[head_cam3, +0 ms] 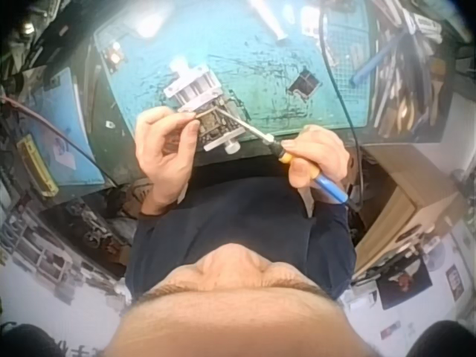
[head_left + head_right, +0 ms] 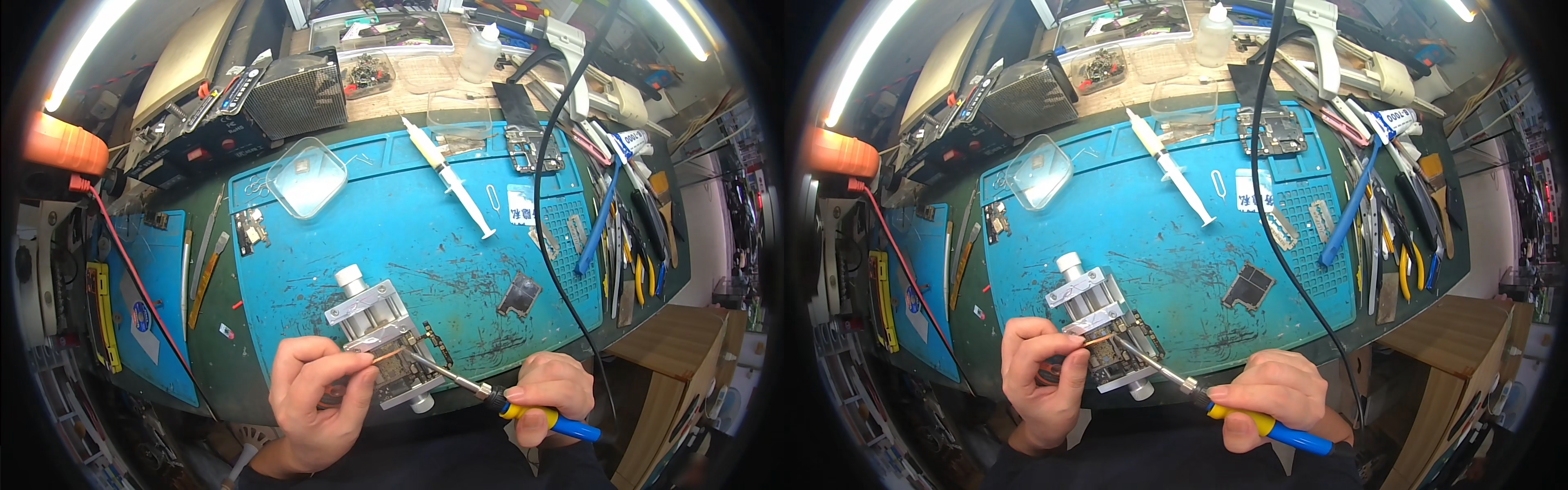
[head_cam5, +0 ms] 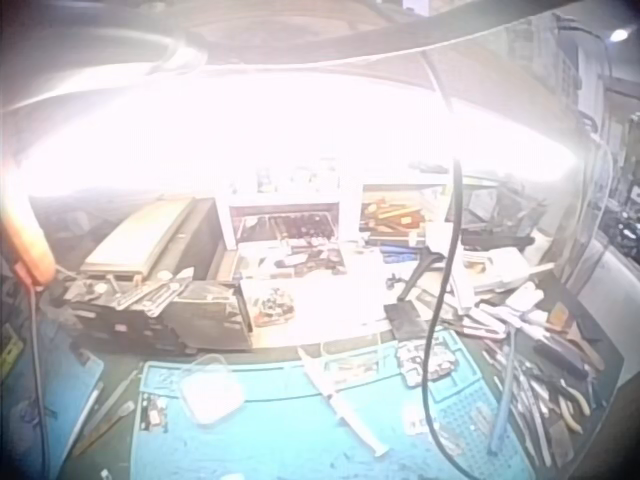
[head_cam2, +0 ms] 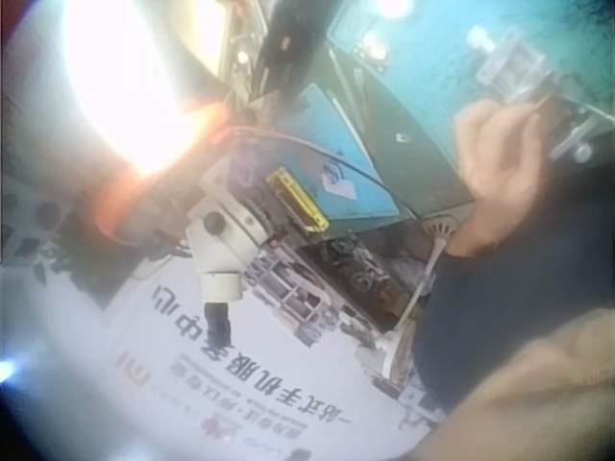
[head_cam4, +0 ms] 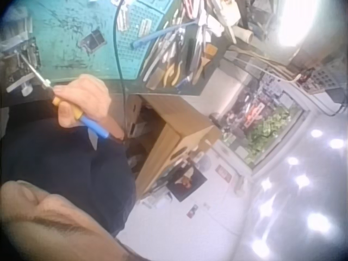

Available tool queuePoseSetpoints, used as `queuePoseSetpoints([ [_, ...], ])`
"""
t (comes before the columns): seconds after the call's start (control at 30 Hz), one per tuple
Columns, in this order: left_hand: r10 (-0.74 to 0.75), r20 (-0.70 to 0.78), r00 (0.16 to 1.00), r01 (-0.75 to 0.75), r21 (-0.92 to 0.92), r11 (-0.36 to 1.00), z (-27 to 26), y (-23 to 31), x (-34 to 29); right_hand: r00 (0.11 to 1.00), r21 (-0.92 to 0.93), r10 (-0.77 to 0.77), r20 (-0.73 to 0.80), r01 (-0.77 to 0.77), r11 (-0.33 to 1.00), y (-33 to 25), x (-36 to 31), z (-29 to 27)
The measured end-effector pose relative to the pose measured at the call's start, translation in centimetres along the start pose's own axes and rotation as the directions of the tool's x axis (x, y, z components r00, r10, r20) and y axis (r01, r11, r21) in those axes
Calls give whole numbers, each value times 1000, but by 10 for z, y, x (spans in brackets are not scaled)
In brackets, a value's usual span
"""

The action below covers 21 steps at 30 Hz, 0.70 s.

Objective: The person solders a small circuit board held in a vise using a soldering iron and solder wire. They then retrieve a bottle and a cotton swab from a drawer and clean the board with the swab.

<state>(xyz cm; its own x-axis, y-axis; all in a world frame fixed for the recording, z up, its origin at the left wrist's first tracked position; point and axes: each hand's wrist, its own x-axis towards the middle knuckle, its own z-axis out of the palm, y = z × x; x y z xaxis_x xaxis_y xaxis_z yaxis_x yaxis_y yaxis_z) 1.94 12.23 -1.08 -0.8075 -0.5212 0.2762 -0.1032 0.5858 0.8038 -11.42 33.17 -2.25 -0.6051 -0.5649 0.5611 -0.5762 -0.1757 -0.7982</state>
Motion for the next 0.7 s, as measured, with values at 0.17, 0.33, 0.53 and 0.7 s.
queuePoseSetpoints([
  [0.17, 11, -16, 1000, -12, -56, 998, 4, 0, 2, 1000, -11, -7, -16, 6, 1000, 0, -1, 0],
  [0.33, -28, -31, 999, 21, -220, 975, 7, -9, -8, 1000, -11, -14, -23, 14, 1000, 1, -1, 1],
  [0.53, -55, 7, 998, 54, -333, 941, 4, -9, -10, 999, -19, -22, -36, 22, 1000, 2, -3, 0],
  [0.7, -57, -7, 998, 52, -334, 941, 7, -10, -9, 999, -30, -23, -41, 22, 999, 1, -3, 0],
])
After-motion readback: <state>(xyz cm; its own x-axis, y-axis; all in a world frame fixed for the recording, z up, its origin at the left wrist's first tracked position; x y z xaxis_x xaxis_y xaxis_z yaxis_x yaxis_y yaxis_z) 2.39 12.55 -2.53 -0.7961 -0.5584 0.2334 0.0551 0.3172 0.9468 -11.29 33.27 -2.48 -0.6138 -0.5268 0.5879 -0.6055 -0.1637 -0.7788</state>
